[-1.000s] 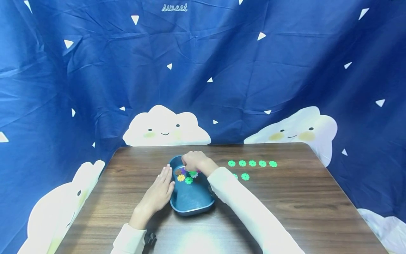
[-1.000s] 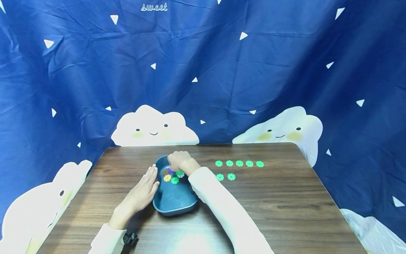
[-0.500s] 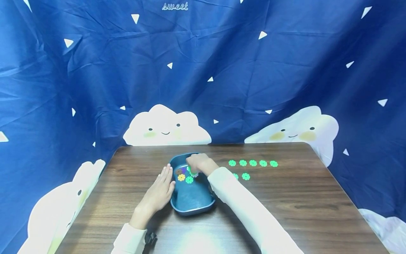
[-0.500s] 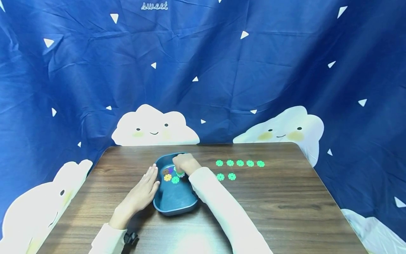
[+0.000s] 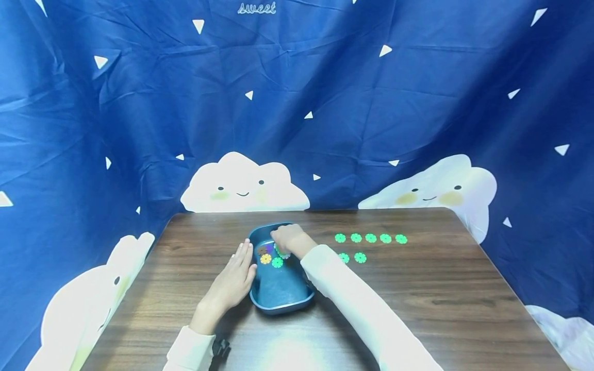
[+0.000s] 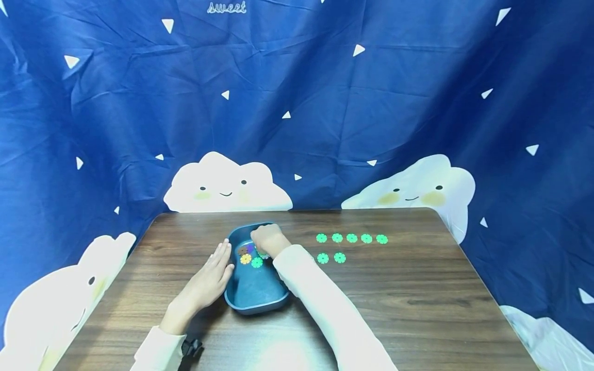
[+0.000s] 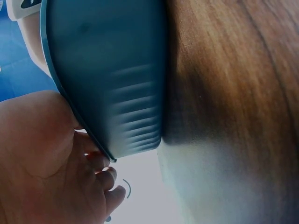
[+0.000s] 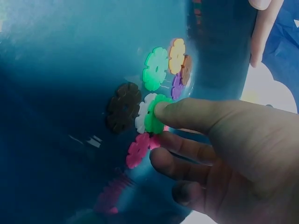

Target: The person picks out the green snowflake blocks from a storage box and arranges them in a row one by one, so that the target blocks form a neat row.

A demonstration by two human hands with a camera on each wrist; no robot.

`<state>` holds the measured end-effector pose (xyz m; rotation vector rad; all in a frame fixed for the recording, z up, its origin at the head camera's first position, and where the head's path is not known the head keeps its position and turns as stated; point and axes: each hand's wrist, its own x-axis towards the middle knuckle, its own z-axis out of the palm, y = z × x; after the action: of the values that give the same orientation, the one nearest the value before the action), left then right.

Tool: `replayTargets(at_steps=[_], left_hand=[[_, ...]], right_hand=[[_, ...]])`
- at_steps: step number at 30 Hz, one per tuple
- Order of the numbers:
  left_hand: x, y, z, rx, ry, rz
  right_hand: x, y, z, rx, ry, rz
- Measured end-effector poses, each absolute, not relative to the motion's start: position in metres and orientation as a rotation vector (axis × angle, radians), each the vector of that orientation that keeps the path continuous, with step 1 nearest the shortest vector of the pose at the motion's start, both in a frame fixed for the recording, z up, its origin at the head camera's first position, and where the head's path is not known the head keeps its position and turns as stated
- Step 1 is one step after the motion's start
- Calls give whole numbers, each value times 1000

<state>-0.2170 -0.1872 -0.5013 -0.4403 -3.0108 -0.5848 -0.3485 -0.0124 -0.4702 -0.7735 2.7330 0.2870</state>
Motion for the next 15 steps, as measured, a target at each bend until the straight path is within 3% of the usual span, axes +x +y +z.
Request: replayTargets(at_steps=[15], left_hand=[[-219, -188, -502, -433, -3031, -590]], right_hand=[[-348, -10, -469, -785, 2733, 291]])
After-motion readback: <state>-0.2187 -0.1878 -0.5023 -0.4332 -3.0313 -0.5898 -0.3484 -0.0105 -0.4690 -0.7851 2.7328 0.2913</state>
